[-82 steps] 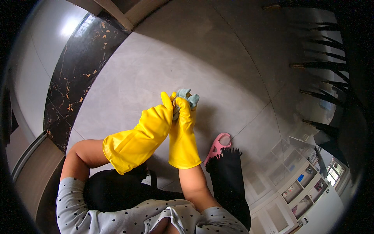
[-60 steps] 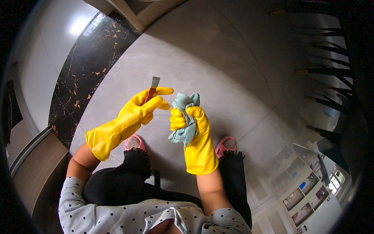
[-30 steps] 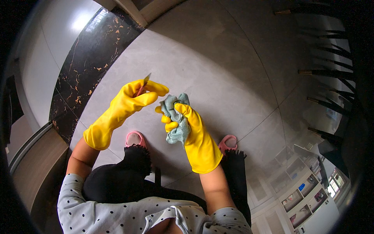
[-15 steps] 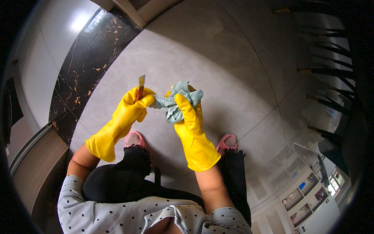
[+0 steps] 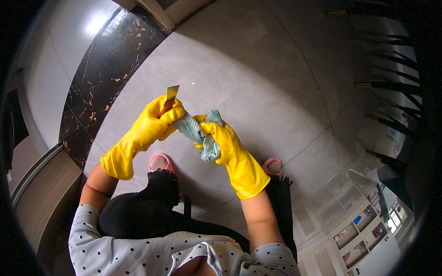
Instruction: The person kneels on the floor and uses a cloth and a scraper to clean the tiled surface. They wipe the floor with the cloth and use the scraper to remove stuck debris, then walk to another room.
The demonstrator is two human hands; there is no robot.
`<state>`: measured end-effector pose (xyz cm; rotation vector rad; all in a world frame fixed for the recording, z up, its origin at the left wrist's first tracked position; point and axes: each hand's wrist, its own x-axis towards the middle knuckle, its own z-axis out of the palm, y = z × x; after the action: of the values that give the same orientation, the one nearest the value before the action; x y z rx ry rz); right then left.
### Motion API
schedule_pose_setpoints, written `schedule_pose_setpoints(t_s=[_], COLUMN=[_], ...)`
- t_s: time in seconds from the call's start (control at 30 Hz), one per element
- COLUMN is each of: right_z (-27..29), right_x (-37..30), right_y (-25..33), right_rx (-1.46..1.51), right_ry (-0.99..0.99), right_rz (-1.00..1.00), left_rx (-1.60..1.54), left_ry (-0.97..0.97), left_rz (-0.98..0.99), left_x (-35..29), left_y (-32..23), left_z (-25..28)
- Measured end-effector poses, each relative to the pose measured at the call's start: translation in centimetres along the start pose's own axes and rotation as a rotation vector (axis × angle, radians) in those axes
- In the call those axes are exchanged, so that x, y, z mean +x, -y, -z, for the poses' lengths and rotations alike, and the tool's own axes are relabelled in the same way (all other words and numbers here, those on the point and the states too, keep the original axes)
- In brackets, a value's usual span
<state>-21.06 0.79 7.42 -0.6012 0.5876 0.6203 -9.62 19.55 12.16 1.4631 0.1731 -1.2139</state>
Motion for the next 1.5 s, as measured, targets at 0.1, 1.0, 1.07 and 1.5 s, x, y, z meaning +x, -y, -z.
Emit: schedule_pose_setpoints(t_s=[0.1,1.0,1.07,1.5], right_z=[-0.9,6.9,11.4,8.6], right_x=[-0.5,4.6,8.2,4.4], right_y=[0.6,8.3,12.0,2.9], right_rx=[-0.06,-1.344,-1.708,-1.991], right_ry=[0.09,-0.763,-0.683,-0.088], right_rz=[-0.002,1.2,1.462,0.631], left_rx=[0.059,-0.2,-0.166,-0.139], left_ry=[0.021,-0.106,-0.117,-0.18], left_rz=[0.047,0.113,0.115,0.097], left_x=[0.1,0.2,0.2,0.1], left_y=[-0.2,2.9,2.7,3.0], left_z=[0.3,0.6,0.3,0.5])
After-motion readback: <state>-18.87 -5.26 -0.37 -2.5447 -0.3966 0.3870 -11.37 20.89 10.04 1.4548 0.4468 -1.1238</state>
